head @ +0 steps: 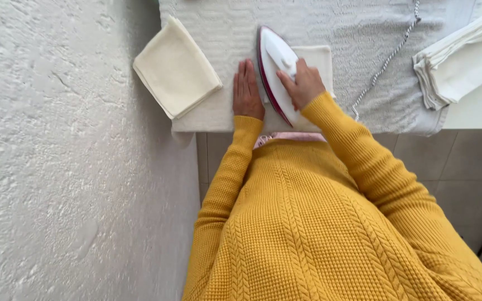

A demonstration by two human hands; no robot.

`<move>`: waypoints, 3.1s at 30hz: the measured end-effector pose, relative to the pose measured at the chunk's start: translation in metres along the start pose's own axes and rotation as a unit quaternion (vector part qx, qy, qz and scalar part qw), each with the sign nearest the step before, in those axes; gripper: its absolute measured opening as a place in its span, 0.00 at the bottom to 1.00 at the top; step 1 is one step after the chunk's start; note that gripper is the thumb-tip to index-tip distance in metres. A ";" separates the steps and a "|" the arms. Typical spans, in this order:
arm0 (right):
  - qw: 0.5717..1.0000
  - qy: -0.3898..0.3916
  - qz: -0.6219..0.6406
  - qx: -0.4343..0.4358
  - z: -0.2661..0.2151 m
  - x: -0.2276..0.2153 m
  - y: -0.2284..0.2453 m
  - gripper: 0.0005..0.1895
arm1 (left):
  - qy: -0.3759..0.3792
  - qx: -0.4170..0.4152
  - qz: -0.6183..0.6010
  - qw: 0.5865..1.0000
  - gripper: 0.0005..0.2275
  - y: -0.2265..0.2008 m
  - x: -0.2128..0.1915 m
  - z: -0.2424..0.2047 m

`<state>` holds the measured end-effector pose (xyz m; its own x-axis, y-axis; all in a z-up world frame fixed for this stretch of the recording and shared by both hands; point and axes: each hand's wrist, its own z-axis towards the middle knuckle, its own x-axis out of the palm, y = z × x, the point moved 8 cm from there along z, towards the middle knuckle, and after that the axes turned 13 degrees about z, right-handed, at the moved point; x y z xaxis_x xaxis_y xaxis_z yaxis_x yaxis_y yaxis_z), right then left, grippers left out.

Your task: Ironing and folding small white fabric squares.

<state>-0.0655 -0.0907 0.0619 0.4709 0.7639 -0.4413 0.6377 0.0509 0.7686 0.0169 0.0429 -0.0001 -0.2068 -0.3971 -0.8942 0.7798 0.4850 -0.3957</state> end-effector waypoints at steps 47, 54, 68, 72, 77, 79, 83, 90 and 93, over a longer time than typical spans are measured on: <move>0.996 -0.006 -0.063 -0.058 0.026 0.005 -0.017 0.27 | 0.076 -0.200 -0.396 0.893 0.22 0.128 -0.132 0.113; 0.999 0.005 -0.008 0.043 0.016 -0.001 0.007 0.28 | 0.033 -0.148 -0.049 0.987 0.24 0.161 -0.088 0.116; 0.985 -0.157 -0.074 0.024 0.007 0.002 -0.010 0.27 | 0.052 0.115 0.125 0.984 0.32 0.056 -0.017 0.072; 0.984 -0.169 -0.050 -0.015 -0.029 0.004 -0.028 0.26 | 0.178 0.198 0.230 0.936 0.29 0.004 -0.019 0.042; 0.987 -0.147 -0.059 0.038 -0.010 0.004 -0.017 0.27 | 0.094 0.183 0.141 0.968 0.24 0.006 0.000 0.026; 0.986 -0.139 -0.084 0.051 -0.009 0.002 -0.012 0.27 | 0.069 0.188 0.123 0.972 0.24 0.007 0.000 0.026; 0.985 -0.121 -0.012 0.120 -0.032 -0.002 -0.007 0.27 | 0.076 0.164 0.145 0.973 0.24 0.018 0.017 0.023; 0.988 -0.130 -0.056 0.066 -0.008 -0.001 -0.024 0.27 | 0.096 0.175 0.160 0.967 0.25 0.019 0.018 0.021; 0.984 -0.106 -0.008 0.141 -0.035 -0.004 -0.002 0.27 | 0.083 0.172 0.137 0.972 0.24 0.020 0.018 0.019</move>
<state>-0.0903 -0.0717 0.0780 0.5575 0.6108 -0.5623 0.7759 -0.1425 0.6146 0.0397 0.0303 -0.0200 -0.0344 -0.1439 -0.9890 0.9645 0.2544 -0.0705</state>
